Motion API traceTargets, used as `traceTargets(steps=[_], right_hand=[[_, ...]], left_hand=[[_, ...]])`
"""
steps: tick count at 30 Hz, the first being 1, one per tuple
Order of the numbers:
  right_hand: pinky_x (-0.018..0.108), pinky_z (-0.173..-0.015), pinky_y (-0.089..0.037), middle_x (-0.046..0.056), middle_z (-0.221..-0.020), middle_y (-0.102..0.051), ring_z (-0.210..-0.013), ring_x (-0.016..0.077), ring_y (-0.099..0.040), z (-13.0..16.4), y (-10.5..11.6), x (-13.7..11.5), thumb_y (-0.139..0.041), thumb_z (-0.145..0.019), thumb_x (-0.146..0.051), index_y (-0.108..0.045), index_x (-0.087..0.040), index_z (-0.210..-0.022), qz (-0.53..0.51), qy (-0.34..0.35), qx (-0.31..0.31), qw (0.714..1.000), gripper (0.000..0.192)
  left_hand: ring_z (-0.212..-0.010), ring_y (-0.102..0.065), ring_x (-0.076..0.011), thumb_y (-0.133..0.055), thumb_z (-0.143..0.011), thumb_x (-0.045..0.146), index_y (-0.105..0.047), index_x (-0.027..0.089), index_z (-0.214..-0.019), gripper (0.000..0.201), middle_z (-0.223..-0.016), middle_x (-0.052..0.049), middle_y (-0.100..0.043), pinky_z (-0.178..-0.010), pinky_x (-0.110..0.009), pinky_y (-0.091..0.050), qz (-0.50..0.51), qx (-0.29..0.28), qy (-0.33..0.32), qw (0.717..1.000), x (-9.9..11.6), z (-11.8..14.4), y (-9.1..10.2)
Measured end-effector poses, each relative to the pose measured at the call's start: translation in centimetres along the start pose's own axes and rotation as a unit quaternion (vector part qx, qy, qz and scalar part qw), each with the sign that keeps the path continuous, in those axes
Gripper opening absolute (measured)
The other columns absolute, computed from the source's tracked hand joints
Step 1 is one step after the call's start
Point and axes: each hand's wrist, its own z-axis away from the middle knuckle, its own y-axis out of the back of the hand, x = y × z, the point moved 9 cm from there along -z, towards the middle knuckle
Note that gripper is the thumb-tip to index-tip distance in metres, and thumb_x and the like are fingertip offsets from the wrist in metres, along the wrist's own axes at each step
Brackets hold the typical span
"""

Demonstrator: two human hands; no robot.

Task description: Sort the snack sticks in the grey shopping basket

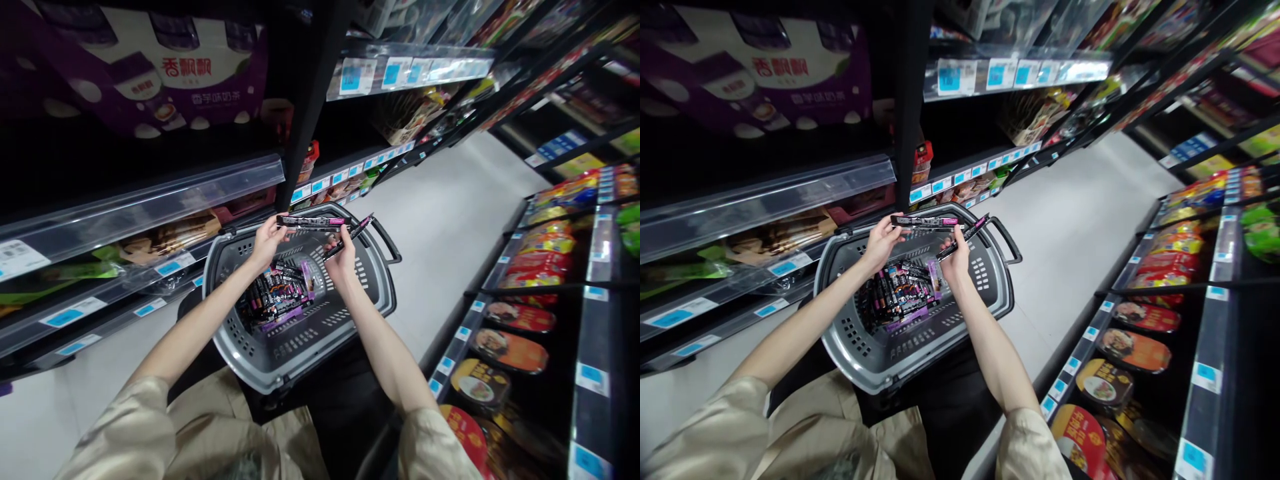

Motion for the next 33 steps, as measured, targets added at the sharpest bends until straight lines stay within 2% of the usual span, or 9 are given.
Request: traceTargets(steps=[8, 16, 24, 33], right_hand=[[0.021, -0.043, -0.043, -0.013, -0.055, -0.046, -0.043, 0.0065, -0.044, 0.1, 0.6, -0.4, -0.092, -0.068, -0.045, -0.052, -0.024, -0.077, 0.066, 0.030, 0.041, 0.997, 0.046], [0.022, -0.043, -0.044, -0.013, -0.055, -0.051, -0.043, 0.0070, -0.047, -0.3, 1.8, -0.2, -0.094, -0.065, -0.045, -0.054, -0.024, -0.082, 0.070, 0.033, 0.083, 0.994, 0.047], [0.019, -0.043, -0.044, -0.014, -0.056, -0.051, -0.043, 0.0053, -0.047, -0.5, 1.6, 0.2, -0.097, -0.063, -0.041, -0.054, -0.024, -0.084, 0.052, 0.017, 0.067, 0.996, 0.051], [0.021, -0.042, -0.045, -0.013, -0.055, -0.050, -0.042, 0.0065, -0.046, -0.1, 1.4, -0.2, -0.094, -0.066, -0.048, -0.055, -0.024, -0.083, 0.074, 0.031, 0.078, 0.994, 0.048]], left_hand=[[-0.092, -0.074, -0.0164, -0.081, -0.078, 0.033, -0.063, 0.021, -0.119, 0.046, -0.108, -0.006, -0.075, -0.076, -0.023, -0.055, 0.036, 0.009, 0.031, 0.999, -1.0, 0.0, 0.3], [-0.094, -0.072, -0.0171, -0.079, -0.080, 0.036, -0.064, 0.021, -0.121, 0.047, -0.112, -0.007, -0.074, -0.075, -0.024, -0.056, 0.003, 0.002, 0.009, 1.000, -0.6, 0.0, 0.1], [-0.090, -0.071, -0.0149, -0.079, -0.078, 0.033, -0.065, 0.021, -0.114, 0.040, -0.108, -0.005, -0.071, -0.074, -0.023, -0.056, 0.001, 0.006, 0.007, 1.000, -0.6, -0.1, 0.3], [-0.088, -0.070, -0.0145, -0.081, -0.075, 0.034, -0.065, 0.022, -0.113, 0.043, -0.104, -0.004, -0.071, -0.073, -0.022, -0.055, 0.004, 0.008, 0.011, 1.000, -0.6, -0.1, 0.1]])
